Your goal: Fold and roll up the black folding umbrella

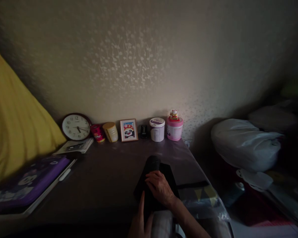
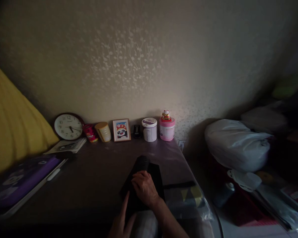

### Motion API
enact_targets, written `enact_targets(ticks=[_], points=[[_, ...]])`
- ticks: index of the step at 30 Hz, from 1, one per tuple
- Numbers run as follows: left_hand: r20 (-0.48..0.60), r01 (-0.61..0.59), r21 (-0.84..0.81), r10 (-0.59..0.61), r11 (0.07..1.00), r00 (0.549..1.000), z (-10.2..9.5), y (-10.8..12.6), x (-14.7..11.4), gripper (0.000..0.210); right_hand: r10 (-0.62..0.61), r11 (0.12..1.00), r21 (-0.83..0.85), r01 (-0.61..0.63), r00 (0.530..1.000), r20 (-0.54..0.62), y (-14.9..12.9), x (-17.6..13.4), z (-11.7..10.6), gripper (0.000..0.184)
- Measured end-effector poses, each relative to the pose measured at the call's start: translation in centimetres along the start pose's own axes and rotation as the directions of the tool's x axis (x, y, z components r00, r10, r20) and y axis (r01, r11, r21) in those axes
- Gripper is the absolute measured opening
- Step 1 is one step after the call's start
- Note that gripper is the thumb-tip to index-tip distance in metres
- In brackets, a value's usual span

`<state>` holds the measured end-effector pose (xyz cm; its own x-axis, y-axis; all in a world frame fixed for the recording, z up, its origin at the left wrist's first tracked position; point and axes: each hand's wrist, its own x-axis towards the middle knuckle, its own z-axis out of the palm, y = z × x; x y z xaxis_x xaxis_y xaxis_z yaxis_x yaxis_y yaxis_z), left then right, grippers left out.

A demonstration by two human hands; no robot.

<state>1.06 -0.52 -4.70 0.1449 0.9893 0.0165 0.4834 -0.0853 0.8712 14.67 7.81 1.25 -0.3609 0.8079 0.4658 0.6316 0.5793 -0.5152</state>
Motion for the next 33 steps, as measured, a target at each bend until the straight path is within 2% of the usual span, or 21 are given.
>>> enact_targets(ticks=[3,6,10,12,16,18,21,23,25,29,31,33], points=[[-0.012,-0.004,0.037,0.004,0.999,1.0,0.0,0.2,0.1,0.06,0.011,0.997,-0.077,-0.012,1.0,-0.013,2.2,1.8,0.6,0.021],[0.02,0.009,0.035,-0.01,0.999,1.0,-0.3,0.6,0.1,0.06,0.071,0.986,-0.148,-0.077,0.996,-0.045,4.5,4.1,0.7,0.023],[0.052,0.03,-0.006,-0.03,1.0,0.998,-0.3,0.6,0.2,0.061,0.189,0.955,-0.197,-0.22,0.968,-0.164,5.3,5.1,0.0,0.026],[0.038,0.031,0.003,-0.032,1.0,0.999,-0.2,0.4,0.2,0.061,0.145,0.971,-0.164,-0.173,0.975,-0.169,4.4,4.3,-0.2,0.024],[-0.018,-0.006,0.028,0.006,1.0,1.0,0.0,-0.1,0.2,0.06,-0.034,0.996,-0.078,0.032,0.999,-0.023,2.9,2.5,0.4,0.023],[-0.012,-0.005,0.015,0.005,1.0,1.0,0.0,-0.1,0.2,0.06,-0.029,0.995,-0.094,0.027,0.999,-0.022,3.2,2.5,0.8,0.023],[0.011,0.017,0.003,-0.017,1.0,1.0,0.0,-0.1,0.2,0.061,0.095,0.983,-0.144,-0.11,0.99,-0.107,4.8,3.2,1.0,0.027],[0.015,0.008,0.014,-0.009,1.0,1.0,0.0,-0.1,0.2,0.061,0.2,0.963,-0.146,-0.225,0.965,-0.169,6.2,3.3,0.6,0.03],[0.006,-0.006,0.03,0.006,1.0,1.0,-0.1,0.0,0.1,0.06,0.315,0.928,-0.129,-0.349,0.921,-0.229,7.4,2.6,-0.1,0.031],[-0.003,-0.009,0.032,0.009,0.999,1.0,-0.3,0.5,0.0,0.06,0.548,0.813,-0.045,-0.58,0.79,-0.275,8.9,-0.4,-1.9,0.03],[0.01,0.018,0.019,-0.018,1.0,1.0,-0.4,0.9,-0.2,0.06,0.617,0.775,0.025,-0.631,0.747,-0.247,9.1,-1.7,-2.5,0.03],[0.021,0.048,0.008,-0.048,0.999,0.999,-0.5,1.2,-0.3,0.06,0.648,0.758,0.097,-0.645,0.73,-0.217,9.1,-2.4,-2.7,0.029]])
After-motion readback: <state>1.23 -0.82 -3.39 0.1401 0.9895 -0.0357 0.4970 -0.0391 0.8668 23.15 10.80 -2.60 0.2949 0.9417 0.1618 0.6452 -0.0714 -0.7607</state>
